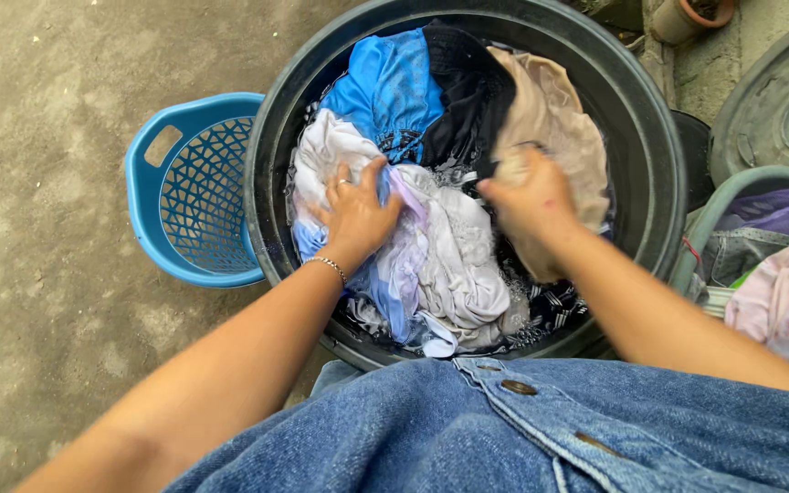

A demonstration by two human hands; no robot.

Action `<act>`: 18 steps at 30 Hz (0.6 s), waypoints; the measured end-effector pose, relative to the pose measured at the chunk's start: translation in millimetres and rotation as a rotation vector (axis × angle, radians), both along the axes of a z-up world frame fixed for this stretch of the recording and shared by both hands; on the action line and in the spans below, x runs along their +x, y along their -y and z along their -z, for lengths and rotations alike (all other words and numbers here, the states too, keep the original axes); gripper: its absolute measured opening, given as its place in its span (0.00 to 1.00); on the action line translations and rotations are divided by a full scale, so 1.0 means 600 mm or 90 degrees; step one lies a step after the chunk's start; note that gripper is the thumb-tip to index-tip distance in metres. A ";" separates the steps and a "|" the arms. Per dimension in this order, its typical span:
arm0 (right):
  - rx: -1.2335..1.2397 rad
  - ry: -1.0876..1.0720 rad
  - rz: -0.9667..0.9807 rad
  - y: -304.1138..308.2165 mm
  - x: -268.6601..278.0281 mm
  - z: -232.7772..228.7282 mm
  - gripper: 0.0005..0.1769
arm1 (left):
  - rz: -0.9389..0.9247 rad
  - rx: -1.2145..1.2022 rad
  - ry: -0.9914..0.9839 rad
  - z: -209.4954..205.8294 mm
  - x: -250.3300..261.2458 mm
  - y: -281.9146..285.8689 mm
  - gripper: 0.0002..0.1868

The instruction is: The person washes clothes by hand in a large basin, applying soap from a bar and scrubbing a striped shirt vigorously while adding water and detergent from a packet.

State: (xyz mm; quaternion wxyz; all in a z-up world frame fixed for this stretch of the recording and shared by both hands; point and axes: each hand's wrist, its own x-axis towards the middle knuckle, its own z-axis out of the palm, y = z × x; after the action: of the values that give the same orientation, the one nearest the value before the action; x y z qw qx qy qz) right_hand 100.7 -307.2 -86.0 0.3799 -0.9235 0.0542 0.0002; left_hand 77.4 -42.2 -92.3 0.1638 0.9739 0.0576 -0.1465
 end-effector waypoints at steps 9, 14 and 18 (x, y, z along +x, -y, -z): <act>0.226 0.165 -0.404 -0.135 -0.154 -0.156 0.23 | -0.045 -0.807 -0.298 -0.050 0.030 0.038 0.16; -0.052 0.101 -0.101 -0.068 -0.135 -0.141 0.35 | -0.350 -0.914 -0.070 -0.116 -0.023 -0.060 0.15; -0.119 0.115 -0.101 -0.038 -0.101 -0.084 0.41 | -0.333 -0.457 0.238 -0.128 -0.040 -0.140 0.30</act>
State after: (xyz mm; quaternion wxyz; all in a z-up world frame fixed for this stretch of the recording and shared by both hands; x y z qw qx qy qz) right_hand 39.9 -284.6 -35.4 0.2942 -0.9525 -0.0536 -0.0574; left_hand 53.5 42.0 -15.7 0.5283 0.8185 0.2159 0.0664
